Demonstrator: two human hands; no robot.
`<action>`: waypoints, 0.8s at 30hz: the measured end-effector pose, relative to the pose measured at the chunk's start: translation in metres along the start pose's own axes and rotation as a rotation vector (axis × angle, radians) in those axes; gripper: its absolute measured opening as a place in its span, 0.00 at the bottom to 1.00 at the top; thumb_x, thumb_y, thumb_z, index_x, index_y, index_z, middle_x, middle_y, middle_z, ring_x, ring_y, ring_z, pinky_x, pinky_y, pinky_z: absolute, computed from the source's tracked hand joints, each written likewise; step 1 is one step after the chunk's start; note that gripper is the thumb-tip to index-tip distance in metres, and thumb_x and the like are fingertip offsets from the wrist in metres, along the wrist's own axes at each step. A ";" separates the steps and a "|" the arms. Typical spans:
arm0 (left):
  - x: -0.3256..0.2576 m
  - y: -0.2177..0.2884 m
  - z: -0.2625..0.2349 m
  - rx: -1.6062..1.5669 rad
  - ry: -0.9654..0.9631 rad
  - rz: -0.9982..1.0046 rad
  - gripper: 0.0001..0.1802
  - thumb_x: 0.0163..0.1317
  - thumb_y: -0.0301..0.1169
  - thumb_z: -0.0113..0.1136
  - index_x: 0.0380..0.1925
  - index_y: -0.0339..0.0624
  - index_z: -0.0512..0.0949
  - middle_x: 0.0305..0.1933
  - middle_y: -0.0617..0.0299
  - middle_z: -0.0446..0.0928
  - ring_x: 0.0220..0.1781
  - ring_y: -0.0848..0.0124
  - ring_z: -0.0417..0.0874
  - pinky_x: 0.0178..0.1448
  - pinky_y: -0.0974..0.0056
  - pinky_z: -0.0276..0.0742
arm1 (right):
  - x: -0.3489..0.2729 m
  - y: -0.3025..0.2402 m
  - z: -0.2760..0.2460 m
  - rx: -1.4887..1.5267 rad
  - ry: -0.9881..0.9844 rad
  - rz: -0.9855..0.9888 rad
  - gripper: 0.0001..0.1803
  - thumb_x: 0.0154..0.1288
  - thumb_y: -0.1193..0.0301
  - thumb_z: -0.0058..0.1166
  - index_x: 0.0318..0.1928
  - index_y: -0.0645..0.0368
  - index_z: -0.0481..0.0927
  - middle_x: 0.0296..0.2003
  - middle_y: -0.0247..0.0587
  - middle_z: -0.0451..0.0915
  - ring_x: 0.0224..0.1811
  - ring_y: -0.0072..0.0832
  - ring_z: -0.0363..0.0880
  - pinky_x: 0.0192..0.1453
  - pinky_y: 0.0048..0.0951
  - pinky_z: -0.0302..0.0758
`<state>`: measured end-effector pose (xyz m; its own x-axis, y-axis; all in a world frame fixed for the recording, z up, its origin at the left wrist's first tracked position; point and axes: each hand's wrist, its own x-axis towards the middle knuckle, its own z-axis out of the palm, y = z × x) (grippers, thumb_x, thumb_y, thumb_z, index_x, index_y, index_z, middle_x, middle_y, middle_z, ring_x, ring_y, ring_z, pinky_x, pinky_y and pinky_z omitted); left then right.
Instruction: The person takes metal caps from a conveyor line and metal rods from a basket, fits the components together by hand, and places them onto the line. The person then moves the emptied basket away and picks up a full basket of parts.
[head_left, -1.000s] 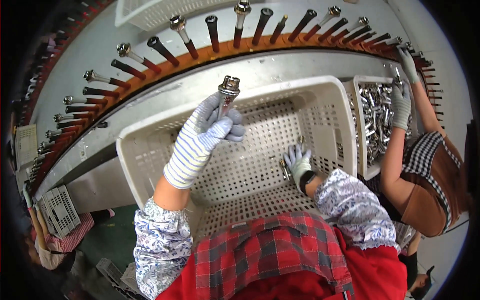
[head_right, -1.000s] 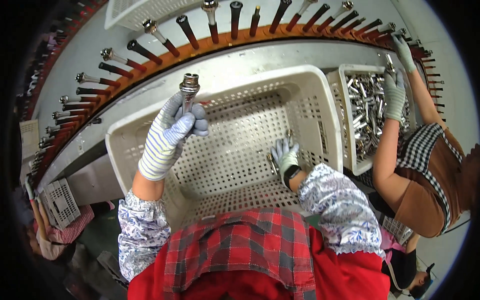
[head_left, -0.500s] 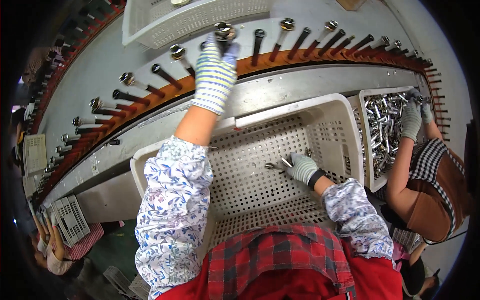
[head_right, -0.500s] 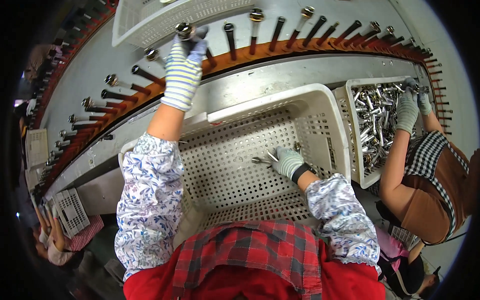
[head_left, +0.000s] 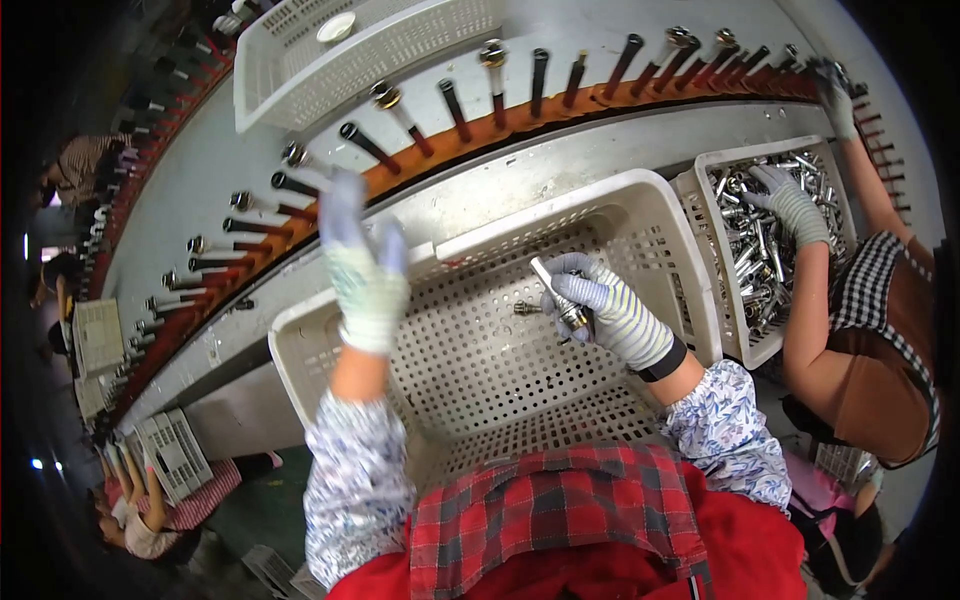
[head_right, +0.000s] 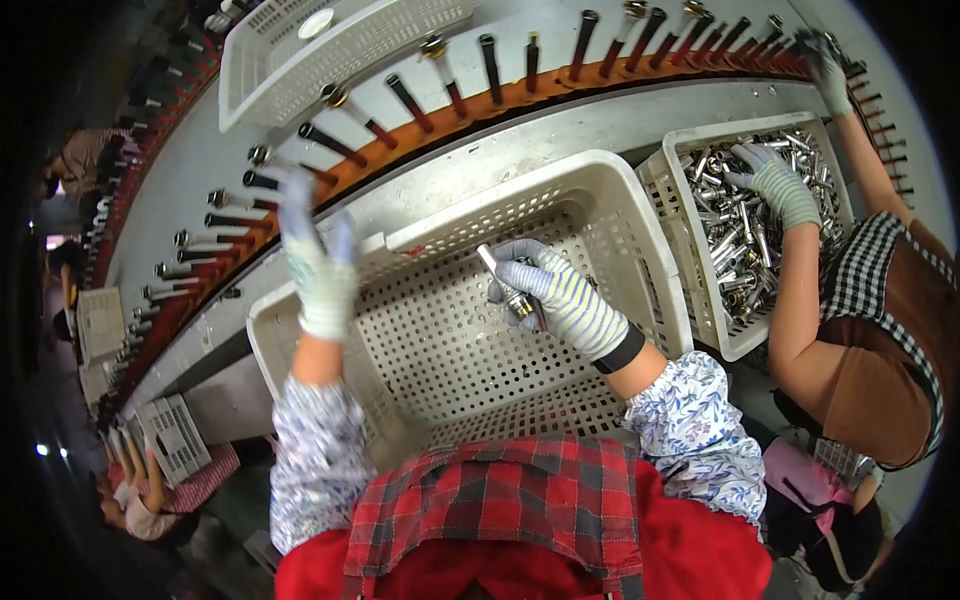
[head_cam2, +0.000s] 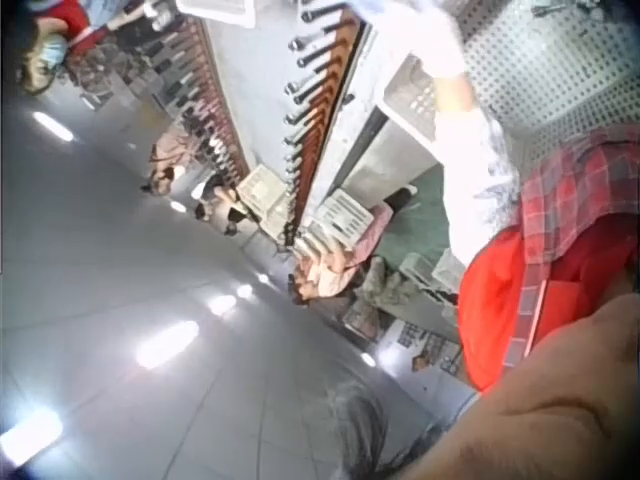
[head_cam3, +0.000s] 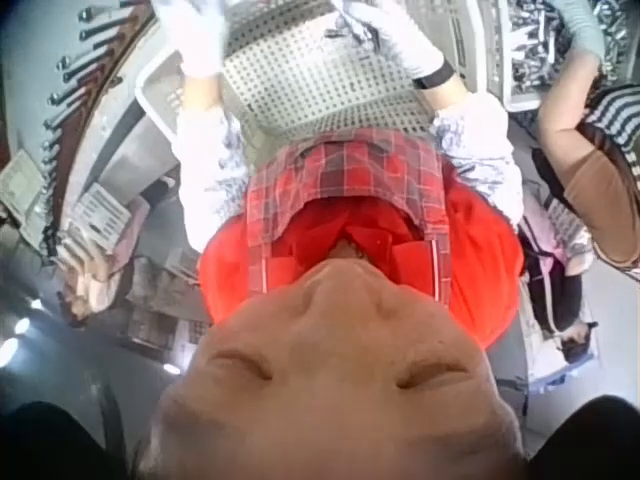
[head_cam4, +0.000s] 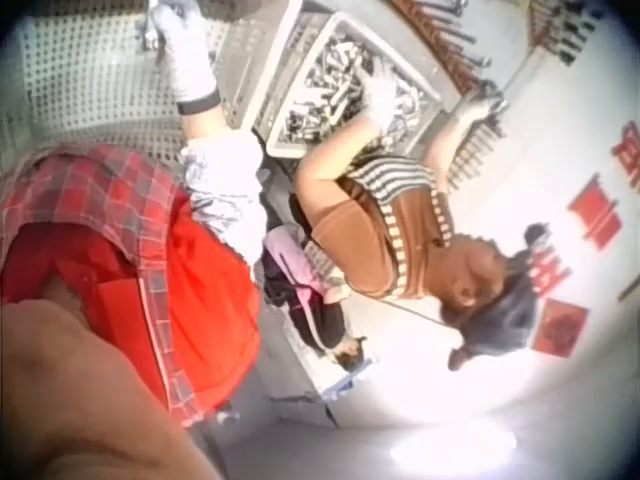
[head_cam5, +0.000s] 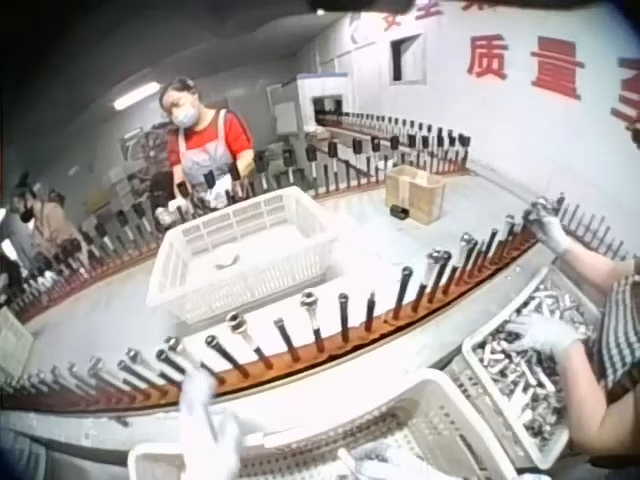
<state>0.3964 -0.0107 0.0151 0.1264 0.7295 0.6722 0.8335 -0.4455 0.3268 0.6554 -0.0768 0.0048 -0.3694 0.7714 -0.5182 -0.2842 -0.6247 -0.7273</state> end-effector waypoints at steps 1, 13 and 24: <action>-0.009 0.017 -0.005 -0.002 -0.194 0.143 0.28 0.46 0.21 0.54 0.53 0.39 0.69 0.55 0.46 0.68 0.60 0.52 0.68 0.65 0.53 0.63 | 0.001 0.000 -0.001 0.022 -0.007 0.033 0.19 0.62 0.63 0.51 0.48 0.60 0.69 0.29 0.39 0.77 0.20 0.20 0.74 0.20 0.15 0.68; 0.035 0.066 0.022 -0.487 -0.425 0.035 0.17 0.55 0.23 0.54 0.47 0.42 0.72 0.44 0.56 0.79 0.43 0.66 0.81 0.42 0.65 0.79 | -0.018 -0.058 0.004 -0.029 0.048 -0.367 0.26 0.56 0.65 0.57 0.54 0.61 0.67 0.34 0.38 0.75 0.31 0.23 0.76 0.31 0.20 0.74; 0.065 -0.058 0.085 -0.579 -0.037 -0.445 0.15 0.64 0.28 0.50 0.51 0.37 0.69 0.47 0.56 0.78 0.49 0.68 0.77 0.56 0.65 0.68 | 0.109 -0.203 -0.107 -0.592 0.664 -1.125 0.19 0.65 0.63 0.48 0.50 0.64 0.72 0.37 0.42 0.81 0.36 0.23 0.79 0.34 0.20 0.73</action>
<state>0.4023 0.1068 -0.0162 -0.1309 0.9179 0.3745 0.3936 -0.2985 0.8694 0.7673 0.1475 0.0481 0.3210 0.8289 0.4581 0.3221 0.3593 -0.8759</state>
